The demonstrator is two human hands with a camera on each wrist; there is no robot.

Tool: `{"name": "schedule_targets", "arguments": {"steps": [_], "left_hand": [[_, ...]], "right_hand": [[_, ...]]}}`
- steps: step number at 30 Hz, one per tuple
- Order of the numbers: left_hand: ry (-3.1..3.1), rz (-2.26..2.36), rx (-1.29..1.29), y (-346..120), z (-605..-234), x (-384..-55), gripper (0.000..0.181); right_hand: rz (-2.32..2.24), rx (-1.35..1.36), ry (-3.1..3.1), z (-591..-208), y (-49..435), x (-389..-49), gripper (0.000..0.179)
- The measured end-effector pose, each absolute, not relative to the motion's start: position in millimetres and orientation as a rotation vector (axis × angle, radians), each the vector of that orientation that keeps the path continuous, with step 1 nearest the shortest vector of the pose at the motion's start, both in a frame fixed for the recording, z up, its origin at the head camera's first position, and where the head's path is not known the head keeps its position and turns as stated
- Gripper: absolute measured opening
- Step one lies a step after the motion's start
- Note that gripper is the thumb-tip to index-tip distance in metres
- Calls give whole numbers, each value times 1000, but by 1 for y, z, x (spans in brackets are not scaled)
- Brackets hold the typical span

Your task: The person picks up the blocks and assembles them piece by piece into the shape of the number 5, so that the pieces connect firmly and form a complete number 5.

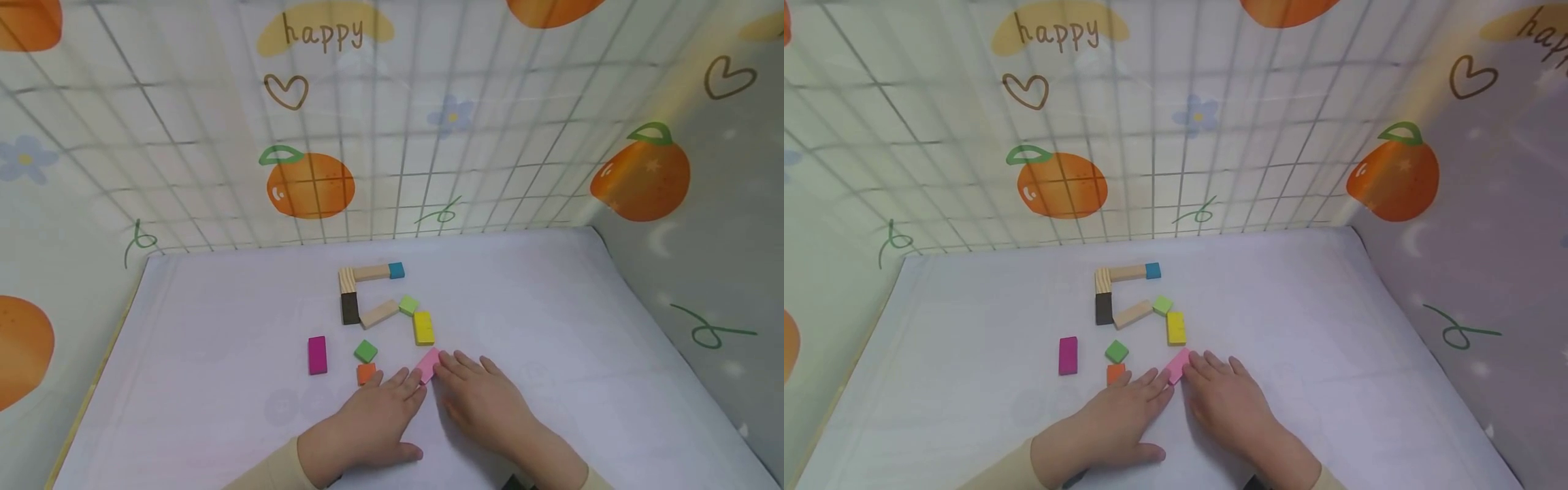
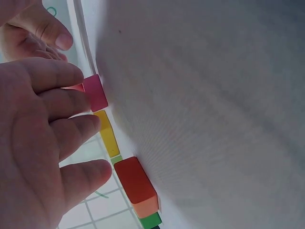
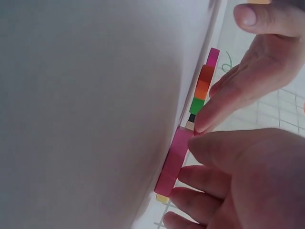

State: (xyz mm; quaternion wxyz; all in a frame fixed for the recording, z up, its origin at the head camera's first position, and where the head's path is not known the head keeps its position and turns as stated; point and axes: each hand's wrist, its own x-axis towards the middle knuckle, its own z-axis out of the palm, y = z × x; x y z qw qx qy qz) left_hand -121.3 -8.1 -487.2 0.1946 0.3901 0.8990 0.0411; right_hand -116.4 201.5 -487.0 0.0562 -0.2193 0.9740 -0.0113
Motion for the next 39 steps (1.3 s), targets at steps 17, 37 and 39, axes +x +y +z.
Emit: {"name": "schedule_targets", "arguments": {"steps": [17,37,39], "left_hand": [[2526,114,1093,-7,-487,-121,83],[2524,134,1079,-5,-484,-123,84],[2530,130,1082,-5,-486,-123,84]], "right_hand": [[28,-626,2936,-486,199,-118,63],[21,-627,2940,-489,201,-118,67],[22,-626,2941,-489,201,-118,67]]}}
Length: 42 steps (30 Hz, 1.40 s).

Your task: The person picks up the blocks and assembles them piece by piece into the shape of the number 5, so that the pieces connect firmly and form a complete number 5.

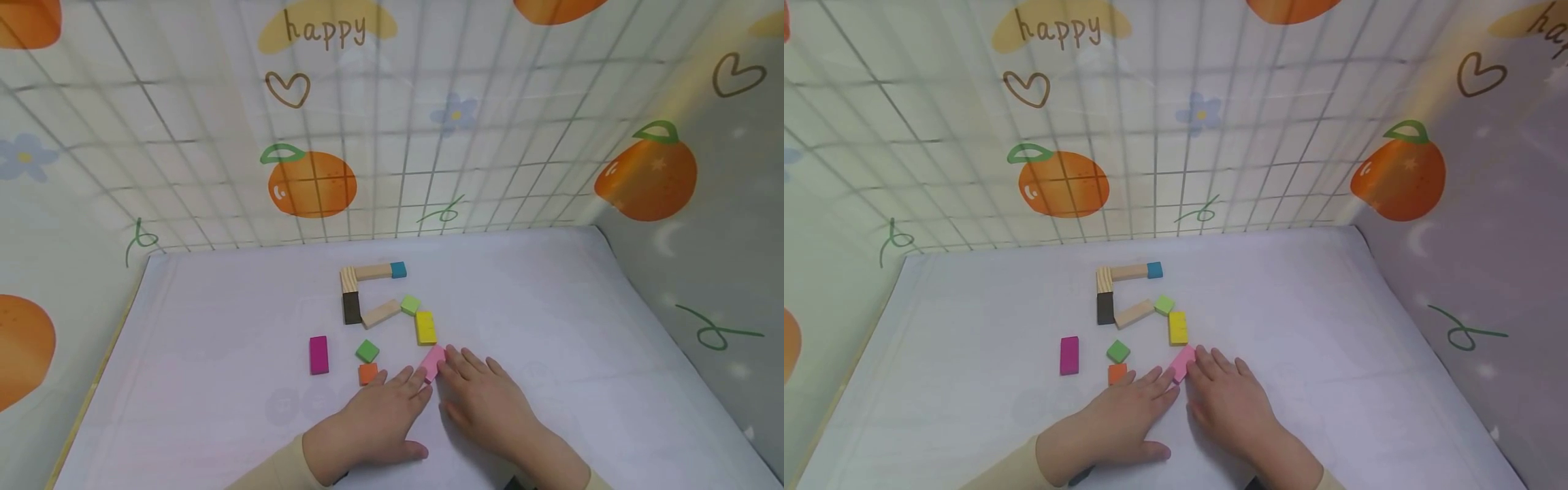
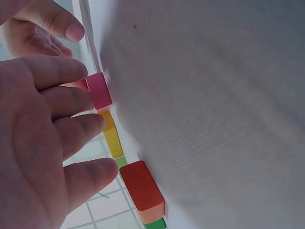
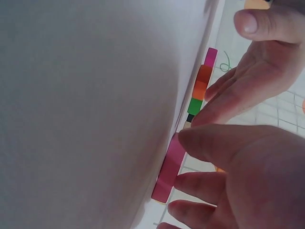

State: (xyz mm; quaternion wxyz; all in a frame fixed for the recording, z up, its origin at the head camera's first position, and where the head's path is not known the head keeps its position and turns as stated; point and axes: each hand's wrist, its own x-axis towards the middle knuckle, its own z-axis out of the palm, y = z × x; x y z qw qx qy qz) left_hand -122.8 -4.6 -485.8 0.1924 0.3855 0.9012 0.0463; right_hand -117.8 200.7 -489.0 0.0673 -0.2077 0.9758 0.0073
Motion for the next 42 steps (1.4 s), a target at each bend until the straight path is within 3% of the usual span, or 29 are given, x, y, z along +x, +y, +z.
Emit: {"name": "schedule_targets", "arguments": {"steps": [18,30,42], "left_hand": [[2531,209,1063,-15,-481,-124,86],[2753,123,458,-89,-469,-128,103],[2670,221,490,-111,-479,-115,92]], "right_hand": [[-1,-603,2926,-487,199,-119,69],[10,-634,2976,-484,203,-118,68],[-25,-609,2924,-482,197,-119,67]]}}
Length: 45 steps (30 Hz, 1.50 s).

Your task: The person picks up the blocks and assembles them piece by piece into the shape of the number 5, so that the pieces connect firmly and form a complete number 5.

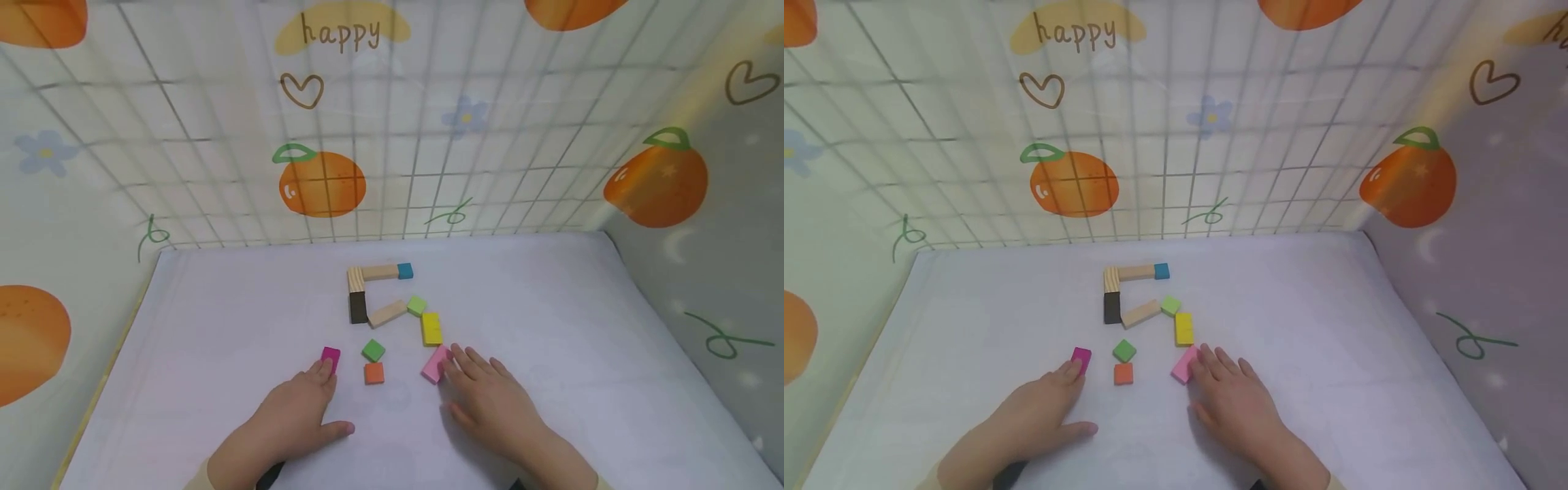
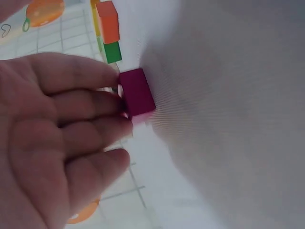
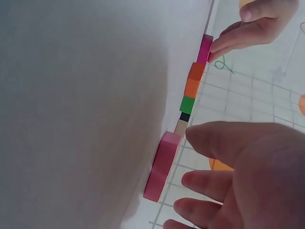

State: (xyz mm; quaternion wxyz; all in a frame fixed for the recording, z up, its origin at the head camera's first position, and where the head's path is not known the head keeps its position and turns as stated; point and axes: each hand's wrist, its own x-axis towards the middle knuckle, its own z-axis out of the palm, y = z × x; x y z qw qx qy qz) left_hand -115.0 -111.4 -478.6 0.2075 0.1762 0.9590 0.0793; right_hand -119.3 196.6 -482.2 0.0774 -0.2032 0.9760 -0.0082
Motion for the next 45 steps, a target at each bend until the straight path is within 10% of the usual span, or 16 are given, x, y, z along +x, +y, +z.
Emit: {"name": "schedule_targets", "arguments": {"steps": [28,45], "left_hand": [[2370,405,1318,-71,-484,-102,58],[2584,259,1333,-61,-482,-106,54]], "right_hand": [[-133,-912,2734,-488,191,-107,59],[-64,-1042,2794,-482,194,-101,47]]}}
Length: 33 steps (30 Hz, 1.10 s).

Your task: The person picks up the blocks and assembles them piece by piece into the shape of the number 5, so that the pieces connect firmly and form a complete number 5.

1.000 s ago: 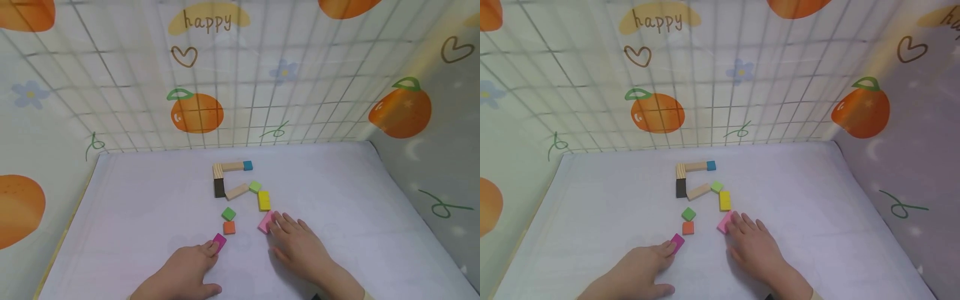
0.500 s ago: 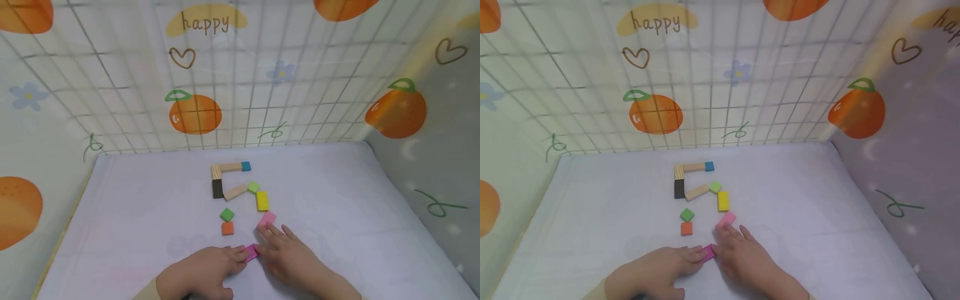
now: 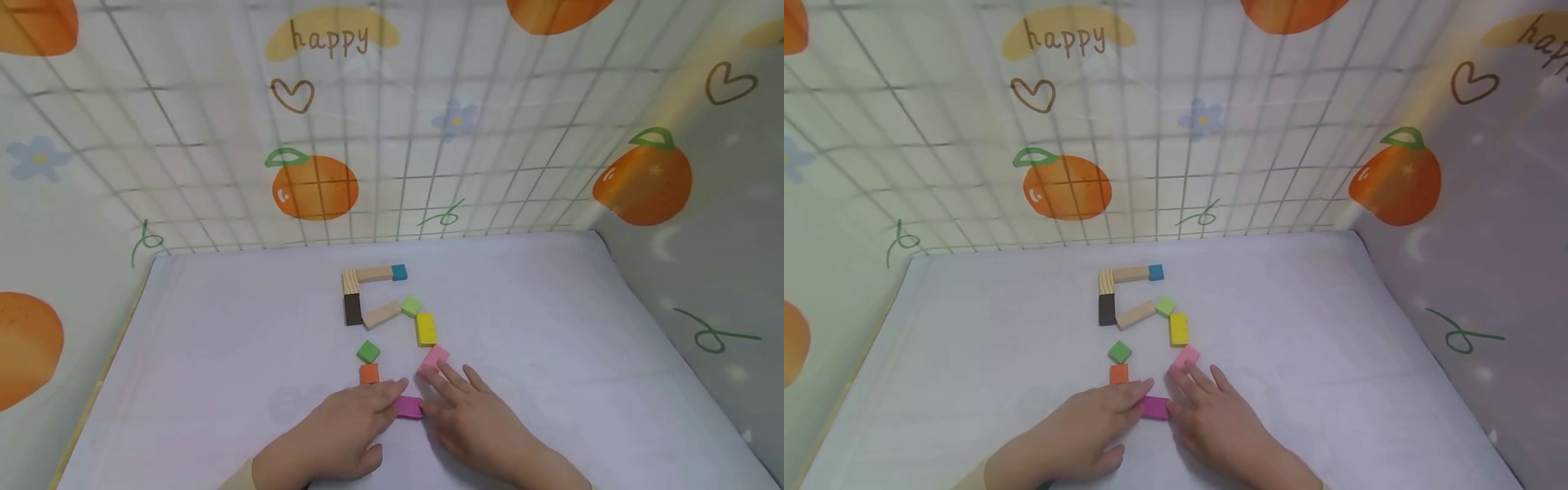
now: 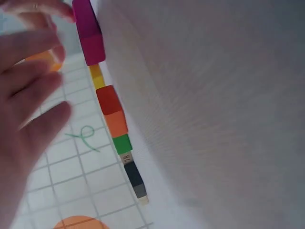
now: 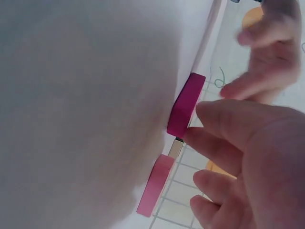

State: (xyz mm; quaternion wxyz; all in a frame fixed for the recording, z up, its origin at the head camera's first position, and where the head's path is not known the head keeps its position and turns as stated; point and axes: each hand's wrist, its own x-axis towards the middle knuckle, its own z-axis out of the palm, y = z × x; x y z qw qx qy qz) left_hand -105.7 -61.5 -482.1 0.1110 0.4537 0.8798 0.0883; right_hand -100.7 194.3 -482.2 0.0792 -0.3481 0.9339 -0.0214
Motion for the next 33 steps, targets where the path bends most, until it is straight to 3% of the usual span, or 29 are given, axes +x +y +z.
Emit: {"name": "schedule_targets", "arguments": {"steps": [7,33], "left_hand": [[2608,246,1253,-59,-474,-102,42],[2541,232,1196,-55,-487,-107,52]], "right_hand": [[-80,-1000,2795,-477,197,-101,51],[-90,-834,2746,-485,198,-103,56]]}}
